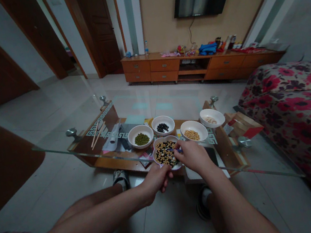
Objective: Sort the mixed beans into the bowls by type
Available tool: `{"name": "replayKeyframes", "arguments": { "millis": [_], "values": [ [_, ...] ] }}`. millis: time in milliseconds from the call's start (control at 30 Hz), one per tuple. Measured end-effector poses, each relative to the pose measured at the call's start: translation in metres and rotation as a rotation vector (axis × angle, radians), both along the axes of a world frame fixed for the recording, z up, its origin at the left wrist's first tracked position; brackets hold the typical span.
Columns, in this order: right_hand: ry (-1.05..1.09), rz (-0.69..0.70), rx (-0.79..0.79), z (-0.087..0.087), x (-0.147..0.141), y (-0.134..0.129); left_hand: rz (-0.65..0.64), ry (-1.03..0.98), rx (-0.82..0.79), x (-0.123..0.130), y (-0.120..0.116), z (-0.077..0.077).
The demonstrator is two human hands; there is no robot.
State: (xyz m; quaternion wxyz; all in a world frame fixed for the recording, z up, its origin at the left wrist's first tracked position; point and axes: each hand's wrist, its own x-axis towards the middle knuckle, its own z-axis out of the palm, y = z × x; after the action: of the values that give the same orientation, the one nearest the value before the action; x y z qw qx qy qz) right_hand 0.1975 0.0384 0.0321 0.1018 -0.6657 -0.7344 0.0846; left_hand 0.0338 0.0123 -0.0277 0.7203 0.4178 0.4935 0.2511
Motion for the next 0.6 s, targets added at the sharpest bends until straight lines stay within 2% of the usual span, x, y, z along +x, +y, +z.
{"name": "replayKeyframes", "arguments": {
  "millis": [333,600],
  "values": [
    [-0.011,0.011,-0.001,-0.001,0.003,0.000,-0.013,0.035,-0.010,-0.002,0.000,0.011],
    [-0.030,0.005,-0.034,0.001,0.002,0.000,-0.003,0.024,0.001,0.000,0.000,0.006]
  ]
}}
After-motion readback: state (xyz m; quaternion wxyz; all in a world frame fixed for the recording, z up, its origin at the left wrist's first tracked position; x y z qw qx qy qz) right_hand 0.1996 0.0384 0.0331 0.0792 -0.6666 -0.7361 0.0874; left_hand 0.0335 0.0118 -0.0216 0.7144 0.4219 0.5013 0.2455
